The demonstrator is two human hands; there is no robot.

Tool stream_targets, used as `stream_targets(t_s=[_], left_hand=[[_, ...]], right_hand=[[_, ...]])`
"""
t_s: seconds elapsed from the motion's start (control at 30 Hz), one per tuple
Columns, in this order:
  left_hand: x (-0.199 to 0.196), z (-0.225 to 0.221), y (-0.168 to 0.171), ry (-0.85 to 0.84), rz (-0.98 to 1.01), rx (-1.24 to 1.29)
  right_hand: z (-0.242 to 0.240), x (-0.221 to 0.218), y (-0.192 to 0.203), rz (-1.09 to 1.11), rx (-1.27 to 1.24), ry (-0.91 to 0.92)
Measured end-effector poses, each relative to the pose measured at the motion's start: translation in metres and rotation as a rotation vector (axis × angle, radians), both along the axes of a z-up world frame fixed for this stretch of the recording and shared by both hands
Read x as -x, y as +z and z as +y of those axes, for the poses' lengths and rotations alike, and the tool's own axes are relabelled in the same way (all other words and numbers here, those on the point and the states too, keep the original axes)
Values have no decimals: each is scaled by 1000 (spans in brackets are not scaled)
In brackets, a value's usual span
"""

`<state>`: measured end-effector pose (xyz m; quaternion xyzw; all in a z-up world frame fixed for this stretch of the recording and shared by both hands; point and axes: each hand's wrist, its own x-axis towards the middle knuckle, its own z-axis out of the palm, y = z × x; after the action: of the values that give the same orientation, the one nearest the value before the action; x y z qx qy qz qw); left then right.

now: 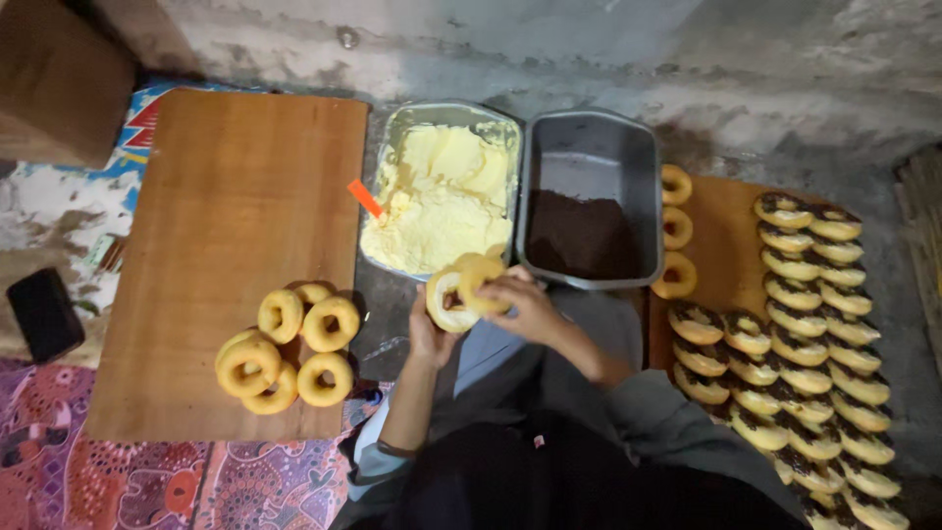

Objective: The person repeatedly picks up plain donuts, dips the top surface into a container of yellow frosting, then dips the frosted top into a container of dark sprinkles, and places the finished donut onto a growing stack on the right. The process is repeated for multiple donuts throughout the clip.

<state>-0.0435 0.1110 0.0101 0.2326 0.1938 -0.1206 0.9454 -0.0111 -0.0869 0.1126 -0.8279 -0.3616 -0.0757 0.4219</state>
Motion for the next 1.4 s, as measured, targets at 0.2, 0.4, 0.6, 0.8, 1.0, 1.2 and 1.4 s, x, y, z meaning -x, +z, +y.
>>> stream_targets(t_s=[0.2,0.4,0.6,0.8,1.0,1.2,1.4], left_hand=[[-21,-36,8,-126,-16,18],[-25,-52,-7,-16,17,111],[7,-102,-78,-76,-78,16],[7,-93,-96,-60,-120,121],[6,-84,-91,-39,17,17],[4,-75,-97,-6,-147,48],[1,-79,-59,-47,-89,112]], right_hand=[[-31,-7,-10,-2,46,44],[-117,-96,-91,568,-279,-195],[-157,-148,-156,682,-8,-511],[-161,-122,-128,424,273,-547],[-247,-77,-133,1010,-1064,-522],[-371,26,-152,870,-1567,-728],[-453,39,-149,639,-1289,-1198]])
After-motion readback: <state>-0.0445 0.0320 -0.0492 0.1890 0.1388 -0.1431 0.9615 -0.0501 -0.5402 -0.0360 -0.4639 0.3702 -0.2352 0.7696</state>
